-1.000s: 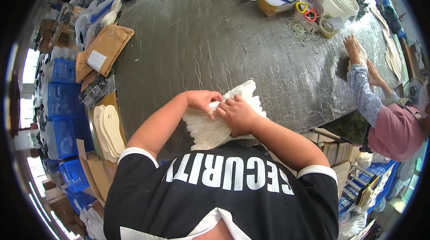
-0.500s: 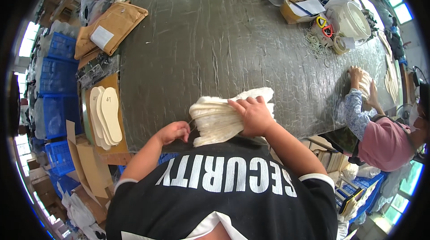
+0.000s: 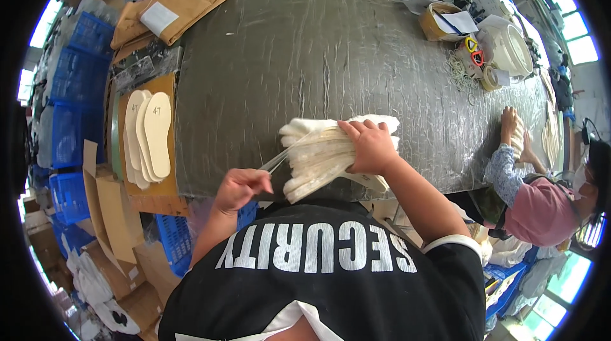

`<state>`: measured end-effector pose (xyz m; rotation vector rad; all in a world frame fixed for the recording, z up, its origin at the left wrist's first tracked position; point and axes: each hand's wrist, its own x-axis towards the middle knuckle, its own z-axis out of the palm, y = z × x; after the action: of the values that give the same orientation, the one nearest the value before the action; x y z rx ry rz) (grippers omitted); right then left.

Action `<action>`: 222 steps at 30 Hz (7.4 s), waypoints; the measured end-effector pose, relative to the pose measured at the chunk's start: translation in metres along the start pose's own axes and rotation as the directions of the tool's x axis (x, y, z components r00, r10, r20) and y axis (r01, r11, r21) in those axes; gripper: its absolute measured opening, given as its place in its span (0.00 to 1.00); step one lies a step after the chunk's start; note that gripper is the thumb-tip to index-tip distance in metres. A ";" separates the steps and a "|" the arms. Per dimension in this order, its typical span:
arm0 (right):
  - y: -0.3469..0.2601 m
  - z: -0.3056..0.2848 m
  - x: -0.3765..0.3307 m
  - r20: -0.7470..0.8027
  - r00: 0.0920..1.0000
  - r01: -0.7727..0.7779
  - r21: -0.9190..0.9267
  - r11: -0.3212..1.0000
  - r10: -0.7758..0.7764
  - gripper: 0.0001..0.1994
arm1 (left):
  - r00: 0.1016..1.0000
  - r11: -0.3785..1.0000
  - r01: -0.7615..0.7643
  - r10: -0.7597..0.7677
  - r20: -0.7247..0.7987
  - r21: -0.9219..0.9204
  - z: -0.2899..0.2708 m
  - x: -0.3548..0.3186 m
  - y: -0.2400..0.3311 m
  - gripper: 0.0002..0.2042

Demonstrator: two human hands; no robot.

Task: Inspecting, pairing, and stacking white shoe insole components at a factory workbench.

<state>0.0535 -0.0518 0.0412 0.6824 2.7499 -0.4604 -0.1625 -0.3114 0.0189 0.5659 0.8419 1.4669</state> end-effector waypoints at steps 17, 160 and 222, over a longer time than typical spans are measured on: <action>0.030 -0.005 0.044 0.026 0.993 -0.114 0.227 0.967 0.111 0.55 | 0.976 0.618 0.015 0.160 -0.145 0.786 0.077 0.066 -0.121 0.12; -0.093 0.053 0.054 0.009 0.687 -0.228 0.952 0.205 0.726 0.59 | 0.971 0.923 0.232 -0.199 -0.135 0.307 -0.021 0.142 0.003 0.27; -0.082 0.091 0.027 0.041 0.885 0.236 0.819 -0.523 0.464 0.27 | 0.928 0.255 -0.078 0.373 -0.024 0.964 0.020 0.101 -0.053 0.36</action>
<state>0.0065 -0.1432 -0.0312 1.4962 1.1223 -3.2888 -0.1227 -0.2118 -0.0245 1.5010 1.9760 1.1253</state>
